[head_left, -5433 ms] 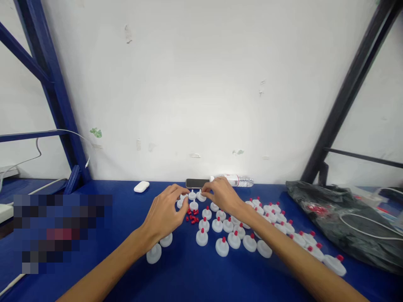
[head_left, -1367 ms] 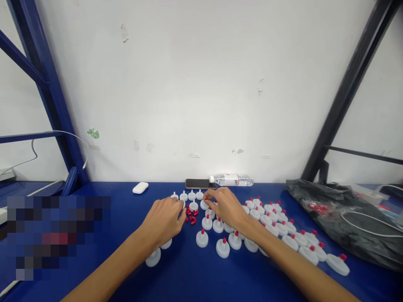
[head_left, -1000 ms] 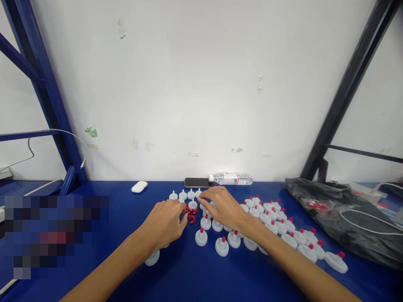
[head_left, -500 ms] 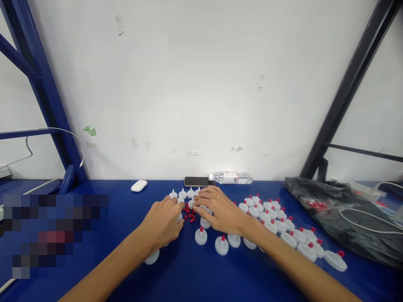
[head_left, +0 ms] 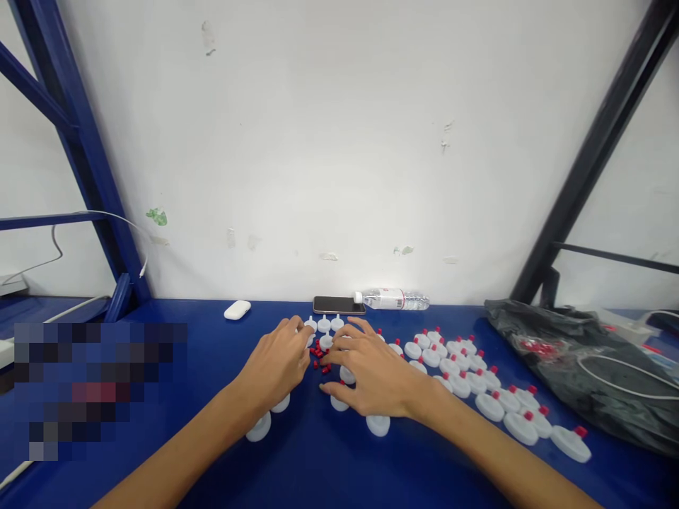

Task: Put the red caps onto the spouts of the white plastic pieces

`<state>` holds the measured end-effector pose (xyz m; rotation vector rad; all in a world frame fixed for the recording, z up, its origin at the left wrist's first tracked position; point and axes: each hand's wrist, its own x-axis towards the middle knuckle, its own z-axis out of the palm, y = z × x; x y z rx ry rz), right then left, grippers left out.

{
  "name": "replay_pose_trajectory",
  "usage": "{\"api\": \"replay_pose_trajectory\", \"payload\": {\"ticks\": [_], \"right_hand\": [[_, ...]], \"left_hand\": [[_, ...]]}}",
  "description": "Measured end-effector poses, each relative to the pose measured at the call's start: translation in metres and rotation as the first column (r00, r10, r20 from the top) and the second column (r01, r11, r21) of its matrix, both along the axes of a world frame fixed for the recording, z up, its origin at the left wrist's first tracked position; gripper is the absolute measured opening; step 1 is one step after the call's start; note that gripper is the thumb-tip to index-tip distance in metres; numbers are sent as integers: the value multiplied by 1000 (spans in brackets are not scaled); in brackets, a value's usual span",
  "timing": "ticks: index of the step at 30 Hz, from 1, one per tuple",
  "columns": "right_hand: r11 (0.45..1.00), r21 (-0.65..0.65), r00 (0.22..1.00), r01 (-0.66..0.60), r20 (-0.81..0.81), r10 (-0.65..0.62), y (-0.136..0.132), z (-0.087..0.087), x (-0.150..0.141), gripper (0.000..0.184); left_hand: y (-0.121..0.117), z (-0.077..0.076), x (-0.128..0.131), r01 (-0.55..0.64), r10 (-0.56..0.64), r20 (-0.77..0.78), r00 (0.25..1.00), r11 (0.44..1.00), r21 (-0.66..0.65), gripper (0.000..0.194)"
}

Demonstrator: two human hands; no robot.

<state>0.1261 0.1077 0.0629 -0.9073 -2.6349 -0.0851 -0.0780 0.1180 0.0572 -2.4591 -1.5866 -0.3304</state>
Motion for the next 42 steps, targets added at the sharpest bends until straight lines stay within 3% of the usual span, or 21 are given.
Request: {"api": "replay_pose_trajectory", "payload": {"ticks": [3,8,12,19,25,27,31,34,37,42], "right_hand": [[1000,3,999,-11,50,10,-1,0,-1,19],[999,34,995,-3,97,0,-1,-4,-3,34],[998,34,995,43,84,-46,-2,-5,-4,20],[999,-28,981,45,191,-39,4,-3,-4,10],[998,-57,987,37,158,-27,8,-3,-3,19],[998,-66,995,23,102,-16,10,-4,-2,17],[997,-78,985,23,-167,-36,14,-2,3,11],[993,-90,933,79,-343,-105,15,2,4,20],[984,-170,858,55,-496,-134,13,7,4,15],[962,-272,803,-30,-580,-138,12,8,1,5]], "left_hand": [[0,-1,0,13,-13,3,1000,1000,4,23],[1,-3,-1,27,-27,-1,1000,1000,7,24],[0,-3,0,25,-25,0,1000,1000,8,25],[-3,-1,0,30,-30,35,999,1000,3,25],[-2,-3,-1,44,-40,130,991,999,-25,26],[0,-6,-1,61,-53,187,981,997,-37,27],[2,-8,-1,119,-97,312,945,991,-53,28],[1,-7,2,172,-132,409,903,983,-63,29],[-1,-3,6,205,-129,511,850,974,-95,33],[-5,0,10,264,-73,689,721,948,-176,37]]}}
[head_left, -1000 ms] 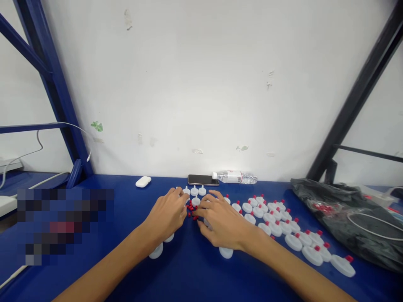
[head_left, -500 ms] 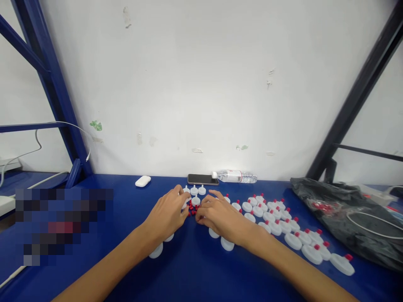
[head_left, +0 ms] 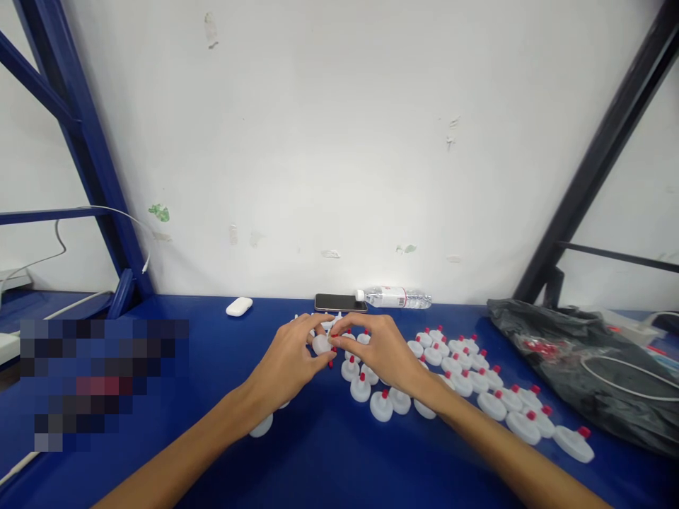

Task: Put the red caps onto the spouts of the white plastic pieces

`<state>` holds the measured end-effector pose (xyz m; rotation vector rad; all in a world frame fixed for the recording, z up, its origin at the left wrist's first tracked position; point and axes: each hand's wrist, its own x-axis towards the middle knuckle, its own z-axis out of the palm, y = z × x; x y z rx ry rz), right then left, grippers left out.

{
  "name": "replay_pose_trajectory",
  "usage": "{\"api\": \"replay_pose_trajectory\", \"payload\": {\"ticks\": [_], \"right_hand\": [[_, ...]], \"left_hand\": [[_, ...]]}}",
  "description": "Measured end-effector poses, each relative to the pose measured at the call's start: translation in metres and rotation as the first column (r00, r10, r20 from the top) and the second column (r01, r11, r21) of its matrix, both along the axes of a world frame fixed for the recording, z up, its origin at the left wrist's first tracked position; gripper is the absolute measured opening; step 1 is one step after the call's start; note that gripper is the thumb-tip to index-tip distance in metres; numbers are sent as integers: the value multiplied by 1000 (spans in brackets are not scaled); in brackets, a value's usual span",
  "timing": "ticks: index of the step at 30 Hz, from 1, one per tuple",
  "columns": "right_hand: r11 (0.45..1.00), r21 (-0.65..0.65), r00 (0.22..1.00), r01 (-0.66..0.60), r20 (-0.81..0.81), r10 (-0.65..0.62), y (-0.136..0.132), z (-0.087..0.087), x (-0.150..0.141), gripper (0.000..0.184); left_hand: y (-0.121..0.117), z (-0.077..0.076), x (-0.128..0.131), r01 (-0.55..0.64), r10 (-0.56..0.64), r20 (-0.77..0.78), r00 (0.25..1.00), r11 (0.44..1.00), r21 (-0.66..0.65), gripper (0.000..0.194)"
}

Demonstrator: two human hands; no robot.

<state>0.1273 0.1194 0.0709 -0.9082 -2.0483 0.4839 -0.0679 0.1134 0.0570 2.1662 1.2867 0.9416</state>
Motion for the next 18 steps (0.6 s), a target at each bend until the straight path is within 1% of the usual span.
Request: {"api": "replay_pose_trajectory", "payload": {"ticks": [3,5,7,10,14,18], "right_hand": [[1000,4,1000,3,-5,-3,1,-2,-1,5],[999,29,1000,20,-3,-20,2,-2,-2,6],[997,74,999,39,5,-40,2,-3,-2,7],[989,140,999,43,22,-46,1,-4,-2,9],[986,168,1000,13,11,-15,2,-8,-2,17],[980,197,999,-31,26,27,1,-10,-3,12]], "left_hand": [[0,-1,2,44,-30,141,990,995,-93,37],[0,0,2,97,-56,244,968,982,-160,38],[0,2,2,161,-74,349,934,960,-227,36],[-1,8,1,250,-73,476,876,914,-320,33],[-2,12,-2,309,-46,543,838,861,-404,36],[-1,9,-4,316,-24,551,834,839,-443,31]]}}
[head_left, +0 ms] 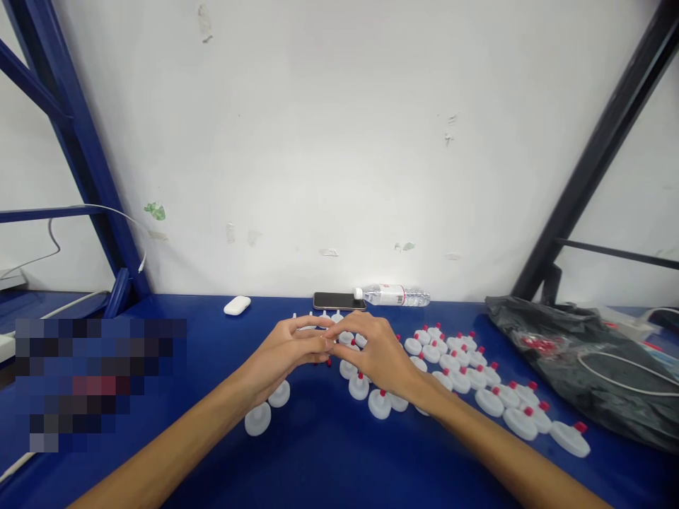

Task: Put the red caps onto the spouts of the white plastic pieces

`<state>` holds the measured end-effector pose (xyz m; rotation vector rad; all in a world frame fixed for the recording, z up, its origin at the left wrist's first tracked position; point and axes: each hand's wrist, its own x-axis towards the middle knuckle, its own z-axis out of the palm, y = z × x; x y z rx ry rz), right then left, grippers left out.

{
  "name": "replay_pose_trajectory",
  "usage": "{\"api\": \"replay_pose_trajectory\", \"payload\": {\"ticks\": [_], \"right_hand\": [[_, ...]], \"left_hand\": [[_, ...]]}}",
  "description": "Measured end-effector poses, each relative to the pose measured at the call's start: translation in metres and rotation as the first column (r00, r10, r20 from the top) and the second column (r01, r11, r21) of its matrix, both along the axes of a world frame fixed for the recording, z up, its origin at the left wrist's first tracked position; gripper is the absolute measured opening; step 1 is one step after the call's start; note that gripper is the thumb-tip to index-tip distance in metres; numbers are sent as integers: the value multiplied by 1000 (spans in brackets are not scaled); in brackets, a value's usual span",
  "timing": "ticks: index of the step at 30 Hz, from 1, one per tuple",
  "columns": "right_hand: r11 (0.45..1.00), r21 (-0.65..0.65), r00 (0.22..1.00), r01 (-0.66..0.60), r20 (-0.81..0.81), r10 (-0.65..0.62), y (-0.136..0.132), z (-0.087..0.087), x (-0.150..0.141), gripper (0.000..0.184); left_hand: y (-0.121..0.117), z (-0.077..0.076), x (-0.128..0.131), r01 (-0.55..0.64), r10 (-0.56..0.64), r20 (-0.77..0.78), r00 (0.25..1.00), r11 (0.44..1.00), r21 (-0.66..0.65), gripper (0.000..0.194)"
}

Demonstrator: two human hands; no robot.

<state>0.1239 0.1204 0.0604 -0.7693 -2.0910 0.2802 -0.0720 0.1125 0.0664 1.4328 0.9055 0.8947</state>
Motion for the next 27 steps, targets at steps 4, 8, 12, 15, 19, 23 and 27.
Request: {"api": "replay_pose_trajectory", "payload": {"ticks": [4,8,12,15,19,23,27], "right_hand": [[1000,-23,999,-13,29,14,-1,-1,-1,10],[1000,0,1000,-7,27,7,-1,-3,-1,12],[1000,17,999,6,43,-7,1,-3,0,15],[1000,-2,997,22,68,-22,0,-1,1,15],[998,-51,995,46,93,-41,-2,5,2,11],[994,-104,981,-22,191,42,-5,9,3,16],[990,-133,945,-43,315,84,-6,9,4,16]], "left_hand": [[-2,1,0,-47,47,-56,997,999,12,26],[-6,4,2,-75,83,-131,988,995,68,17],[-4,6,0,-41,70,-229,971,991,131,20],[0,7,0,14,59,-340,939,978,207,28],[-1,6,1,-7,271,-515,813,889,458,34],[-7,5,0,98,500,-671,547,758,645,25],[-11,4,0,284,527,-782,333,735,616,26]]}}
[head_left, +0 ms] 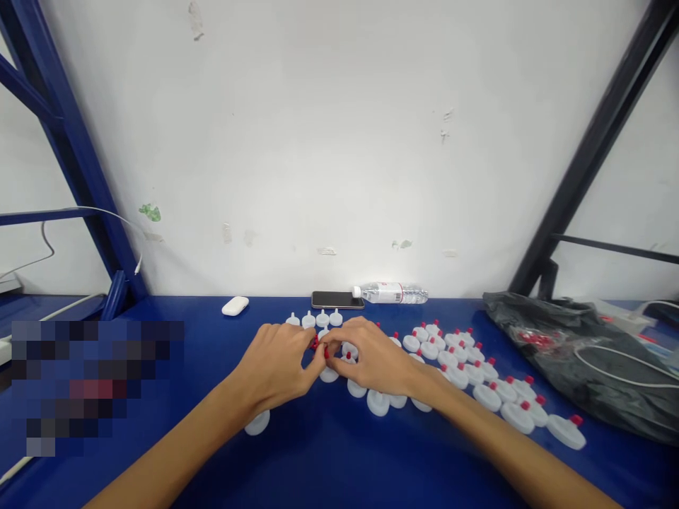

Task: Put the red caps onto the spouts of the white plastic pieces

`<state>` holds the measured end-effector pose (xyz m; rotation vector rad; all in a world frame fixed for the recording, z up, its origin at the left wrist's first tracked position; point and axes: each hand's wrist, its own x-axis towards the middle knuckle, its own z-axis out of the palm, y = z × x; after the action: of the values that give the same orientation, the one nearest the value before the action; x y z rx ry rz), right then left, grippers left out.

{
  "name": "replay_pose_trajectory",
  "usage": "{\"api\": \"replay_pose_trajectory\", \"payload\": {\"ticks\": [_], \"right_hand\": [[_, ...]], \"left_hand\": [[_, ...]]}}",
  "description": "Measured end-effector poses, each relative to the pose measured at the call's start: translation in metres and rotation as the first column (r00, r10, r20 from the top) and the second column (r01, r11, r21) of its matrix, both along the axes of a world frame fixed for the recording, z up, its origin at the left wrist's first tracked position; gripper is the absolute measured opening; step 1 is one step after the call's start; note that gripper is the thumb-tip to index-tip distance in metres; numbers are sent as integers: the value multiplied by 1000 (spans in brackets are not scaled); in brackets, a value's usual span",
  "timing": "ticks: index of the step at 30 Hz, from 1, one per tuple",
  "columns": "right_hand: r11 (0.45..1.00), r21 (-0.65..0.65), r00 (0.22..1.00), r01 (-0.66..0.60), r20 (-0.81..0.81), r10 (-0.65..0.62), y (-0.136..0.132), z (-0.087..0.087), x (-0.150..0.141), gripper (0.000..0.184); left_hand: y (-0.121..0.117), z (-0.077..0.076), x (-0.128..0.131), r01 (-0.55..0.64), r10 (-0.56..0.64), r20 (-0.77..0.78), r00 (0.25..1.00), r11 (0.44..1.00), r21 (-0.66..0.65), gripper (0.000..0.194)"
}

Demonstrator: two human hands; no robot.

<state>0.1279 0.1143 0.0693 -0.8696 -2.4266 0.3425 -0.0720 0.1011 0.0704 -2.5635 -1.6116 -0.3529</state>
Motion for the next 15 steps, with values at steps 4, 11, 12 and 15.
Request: {"api": "replay_pose_trajectory", "payload": {"ticks": [4,11,12,15], "right_hand": [[1000,9,992,-18,127,17,0,-2,2,14],[999,42,990,12,142,-18,0,1,4,29],[998,65,990,18,140,-27,0,0,3,34],[991,135,977,-4,213,-25,1,-2,4,44]], "left_hand": [[-3,0,1,16,-14,-165,986,1000,10,25],[2,0,-5,-8,7,-295,956,1000,-2,23],[4,-1,-6,0,-5,-301,953,1000,-17,23],[7,-4,-6,39,-55,-296,954,997,-61,23]]}}
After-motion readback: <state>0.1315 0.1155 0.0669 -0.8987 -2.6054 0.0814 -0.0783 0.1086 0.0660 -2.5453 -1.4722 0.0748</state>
